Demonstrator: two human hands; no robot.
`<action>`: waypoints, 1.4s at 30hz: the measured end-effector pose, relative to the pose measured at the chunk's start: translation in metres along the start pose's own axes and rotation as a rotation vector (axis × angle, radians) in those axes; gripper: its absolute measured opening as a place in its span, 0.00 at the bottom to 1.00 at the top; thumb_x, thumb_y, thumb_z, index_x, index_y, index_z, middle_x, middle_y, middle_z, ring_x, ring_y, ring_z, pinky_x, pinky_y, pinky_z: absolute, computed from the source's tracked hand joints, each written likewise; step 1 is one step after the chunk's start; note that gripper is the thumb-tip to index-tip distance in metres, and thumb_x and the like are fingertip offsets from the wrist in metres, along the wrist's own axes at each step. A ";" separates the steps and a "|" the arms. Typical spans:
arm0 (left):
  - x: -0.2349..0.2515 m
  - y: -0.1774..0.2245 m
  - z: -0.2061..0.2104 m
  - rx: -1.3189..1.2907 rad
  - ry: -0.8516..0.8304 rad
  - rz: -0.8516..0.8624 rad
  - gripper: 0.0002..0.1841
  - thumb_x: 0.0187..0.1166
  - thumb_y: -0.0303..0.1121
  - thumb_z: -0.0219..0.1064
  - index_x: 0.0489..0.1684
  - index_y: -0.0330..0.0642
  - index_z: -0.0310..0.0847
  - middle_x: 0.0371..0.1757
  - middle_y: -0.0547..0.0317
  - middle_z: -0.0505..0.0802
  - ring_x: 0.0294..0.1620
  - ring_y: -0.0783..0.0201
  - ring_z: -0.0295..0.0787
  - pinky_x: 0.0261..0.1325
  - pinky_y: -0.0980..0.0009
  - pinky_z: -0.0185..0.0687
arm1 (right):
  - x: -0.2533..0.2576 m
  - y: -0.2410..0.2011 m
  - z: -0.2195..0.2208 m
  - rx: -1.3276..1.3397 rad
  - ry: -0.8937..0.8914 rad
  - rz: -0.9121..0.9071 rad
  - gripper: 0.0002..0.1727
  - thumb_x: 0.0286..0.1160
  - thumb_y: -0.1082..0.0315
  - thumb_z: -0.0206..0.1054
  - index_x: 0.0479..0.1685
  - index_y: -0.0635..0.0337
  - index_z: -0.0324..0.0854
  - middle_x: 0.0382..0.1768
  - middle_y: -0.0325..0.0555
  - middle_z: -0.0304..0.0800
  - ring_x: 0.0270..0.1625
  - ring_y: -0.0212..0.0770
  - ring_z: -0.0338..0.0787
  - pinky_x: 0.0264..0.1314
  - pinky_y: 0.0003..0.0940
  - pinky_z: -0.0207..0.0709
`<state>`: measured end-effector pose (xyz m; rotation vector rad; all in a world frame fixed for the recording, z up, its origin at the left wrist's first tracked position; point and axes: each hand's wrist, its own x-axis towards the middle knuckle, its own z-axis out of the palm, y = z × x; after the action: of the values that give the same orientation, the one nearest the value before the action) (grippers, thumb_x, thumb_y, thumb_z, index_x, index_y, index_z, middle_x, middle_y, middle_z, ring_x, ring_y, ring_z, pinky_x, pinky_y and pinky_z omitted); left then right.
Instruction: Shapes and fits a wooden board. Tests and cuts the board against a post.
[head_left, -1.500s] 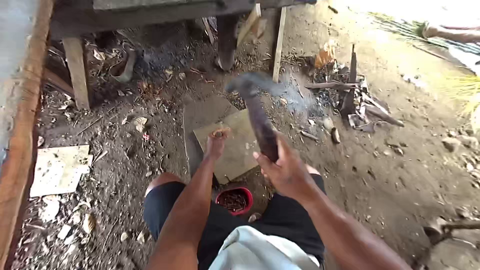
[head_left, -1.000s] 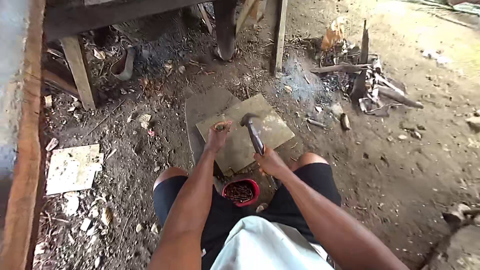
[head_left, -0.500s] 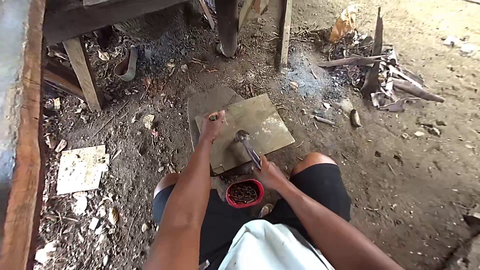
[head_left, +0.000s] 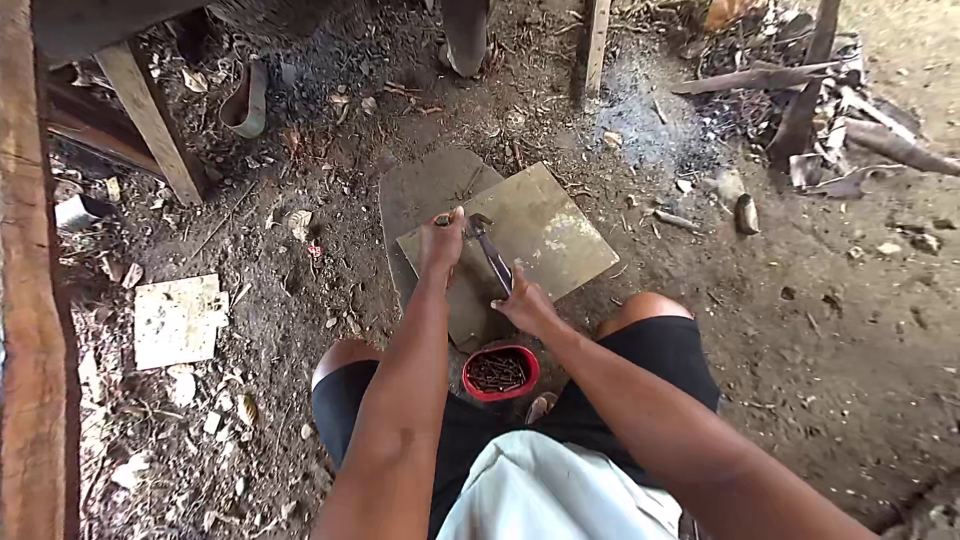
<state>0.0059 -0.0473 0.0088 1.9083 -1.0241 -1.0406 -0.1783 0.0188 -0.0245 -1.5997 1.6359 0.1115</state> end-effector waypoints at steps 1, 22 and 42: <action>0.007 0.005 -0.002 -0.007 -0.030 -0.068 0.23 0.88 0.52 0.61 0.35 0.39 0.85 0.29 0.57 0.87 0.27 0.63 0.79 0.35 0.59 0.78 | 0.000 -0.002 0.000 -0.010 0.002 0.004 0.43 0.68 0.51 0.79 0.84 0.53 0.64 0.56 0.58 0.91 0.59 0.61 0.91 0.61 0.65 0.82; -0.058 -0.028 -0.035 0.006 -0.172 0.137 0.22 0.90 0.50 0.59 0.51 0.37 0.87 0.40 0.47 0.92 0.35 0.55 0.90 0.47 0.51 0.89 | 0.001 -0.008 0.001 -0.067 -0.035 -0.044 0.41 0.64 0.55 0.81 0.80 0.51 0.68 0.55 0.59 0.91 0.60 0.62 0.90 0.61 0.68 0.80; -0.111 -0.060 -0.051 0.171 -0.507 0.546 0.13 0.88 0.34 0.63 0.55 0.35 0.91 0.54 0.49 0.96 0.58 0.61 0.94 0.73 0.58 0.84 | 0.004 0.000 0.006 -0.095 -0.030 -0.070 0.40 0.64 0.53 0.81 0.79 0.50 0.69 0.52 0.60 0.91 0.56 0.66 0.91 0.57 0.73 0.80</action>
<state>0.0287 0.0869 0.0135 1.3698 -1.8451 -1.1483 -0.1752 0.0191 -0.0304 -1.7175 1.5703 0.1779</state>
